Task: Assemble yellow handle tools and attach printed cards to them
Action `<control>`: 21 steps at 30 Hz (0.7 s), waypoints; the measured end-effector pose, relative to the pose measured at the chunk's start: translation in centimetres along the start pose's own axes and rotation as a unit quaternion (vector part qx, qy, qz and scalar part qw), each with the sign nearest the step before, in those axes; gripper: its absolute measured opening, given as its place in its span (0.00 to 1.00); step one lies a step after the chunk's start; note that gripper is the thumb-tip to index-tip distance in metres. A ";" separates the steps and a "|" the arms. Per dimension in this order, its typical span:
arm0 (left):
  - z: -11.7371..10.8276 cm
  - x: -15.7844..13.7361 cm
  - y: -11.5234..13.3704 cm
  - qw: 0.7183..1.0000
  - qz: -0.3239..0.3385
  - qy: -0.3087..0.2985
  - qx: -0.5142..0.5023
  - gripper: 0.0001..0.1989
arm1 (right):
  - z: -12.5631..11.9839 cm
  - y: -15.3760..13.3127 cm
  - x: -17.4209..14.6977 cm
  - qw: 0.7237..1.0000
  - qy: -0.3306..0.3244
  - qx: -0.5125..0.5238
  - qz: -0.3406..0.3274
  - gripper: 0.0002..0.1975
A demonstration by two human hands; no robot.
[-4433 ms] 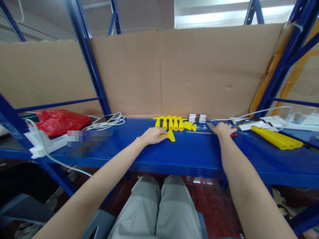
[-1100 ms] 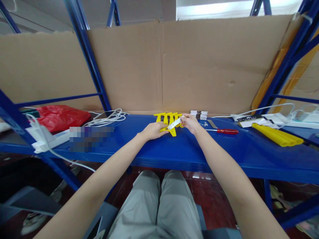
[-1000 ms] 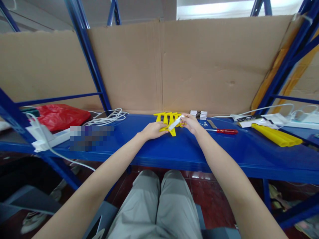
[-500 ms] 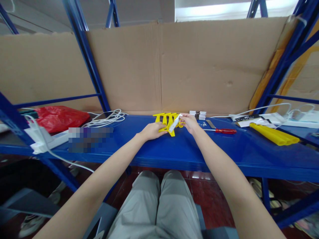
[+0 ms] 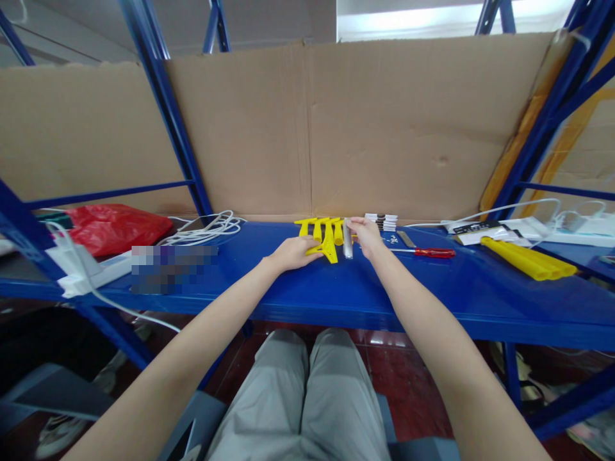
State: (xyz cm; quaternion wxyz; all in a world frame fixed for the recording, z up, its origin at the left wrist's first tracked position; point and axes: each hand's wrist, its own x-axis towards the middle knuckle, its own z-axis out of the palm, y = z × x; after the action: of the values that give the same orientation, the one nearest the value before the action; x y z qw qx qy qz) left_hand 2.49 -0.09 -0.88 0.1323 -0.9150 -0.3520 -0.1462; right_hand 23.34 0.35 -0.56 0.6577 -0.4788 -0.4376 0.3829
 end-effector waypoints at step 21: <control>0.0 0.1 0.9 0.999 0.030 -0.008 0.005 0.18 | 1.8 1.7 -0.9 0.983 -0.017 -0.181 -0.021 0.08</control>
State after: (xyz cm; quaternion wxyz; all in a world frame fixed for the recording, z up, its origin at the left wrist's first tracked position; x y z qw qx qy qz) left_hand 3.20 -0.63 -0.96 0.1388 -0.9256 -0.3259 -0.1330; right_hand 21.20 0.46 -2.11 0.5608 -0.5742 -0.5206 0.2913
